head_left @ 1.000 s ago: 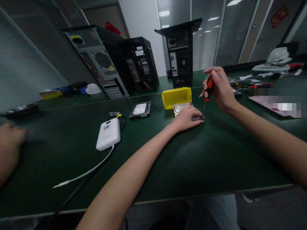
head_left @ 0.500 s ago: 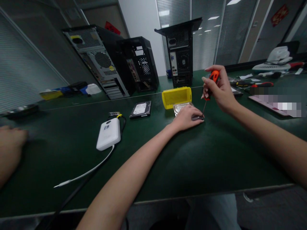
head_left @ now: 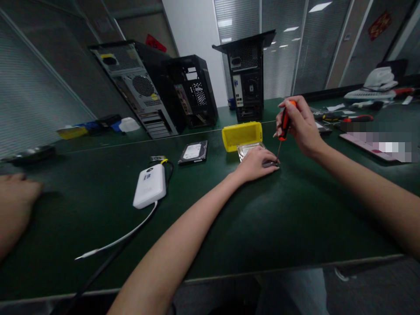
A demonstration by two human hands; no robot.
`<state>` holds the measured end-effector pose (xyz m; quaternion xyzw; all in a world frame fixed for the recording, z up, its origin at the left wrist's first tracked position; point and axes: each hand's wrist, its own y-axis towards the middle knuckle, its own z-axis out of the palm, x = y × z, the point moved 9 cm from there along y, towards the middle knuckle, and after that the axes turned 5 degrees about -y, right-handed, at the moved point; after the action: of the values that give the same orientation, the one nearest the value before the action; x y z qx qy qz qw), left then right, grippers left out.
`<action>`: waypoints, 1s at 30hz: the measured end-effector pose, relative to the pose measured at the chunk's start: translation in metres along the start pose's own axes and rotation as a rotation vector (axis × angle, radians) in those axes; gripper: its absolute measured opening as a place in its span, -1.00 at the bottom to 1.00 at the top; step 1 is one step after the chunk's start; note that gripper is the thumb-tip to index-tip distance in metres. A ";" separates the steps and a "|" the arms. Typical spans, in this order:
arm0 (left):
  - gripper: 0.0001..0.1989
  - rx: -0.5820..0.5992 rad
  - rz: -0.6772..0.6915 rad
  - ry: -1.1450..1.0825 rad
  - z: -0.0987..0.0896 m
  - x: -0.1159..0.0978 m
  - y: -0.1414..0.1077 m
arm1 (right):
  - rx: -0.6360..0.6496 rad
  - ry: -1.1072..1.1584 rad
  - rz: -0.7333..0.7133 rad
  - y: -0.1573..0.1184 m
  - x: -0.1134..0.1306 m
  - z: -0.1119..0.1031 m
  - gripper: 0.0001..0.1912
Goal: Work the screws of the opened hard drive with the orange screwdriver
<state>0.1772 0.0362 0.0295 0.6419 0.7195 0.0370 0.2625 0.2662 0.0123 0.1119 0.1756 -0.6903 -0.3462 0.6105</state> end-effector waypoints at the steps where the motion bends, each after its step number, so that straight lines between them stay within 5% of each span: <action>1: -0.79 0.002 -0.003 0.001 0.000 0.000 0.000 | -0.006 0.006 -0.005 0.001 0.000 -0.001 -0.74; 6: -0.80 -0.014 0.001 -0.027 -0.001 0.001 0.000 | -0.011 -0.034 -0.002 0.002 -0.002 -0.002 -0.67; 13: -0.81 -0.178 -0.043 -0.287 -0.020 0.005 0.000 | -0.010 -0.036 0.016 0.002 -0.008 -0.001 -0.65; 23: -0.69 -0.376 -0.266 -0.682 -0.037 0.043 -0.006 | 0.038 -0.060 -0.011 0.003 -0.010 0.004 -0.64; 30: -0.62 -0.730 -0.349 -0.676 -0.081 0.072 -0.028 | 0.017 -0.009 0.016 0.001 -0.007 0.005 -0.63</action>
<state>0.1142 0.1227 0.0645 0.3555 0.6311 0.0317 0.6887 0.2629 0.0188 0.1079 0.1738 -0.6974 -0.3365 0.6085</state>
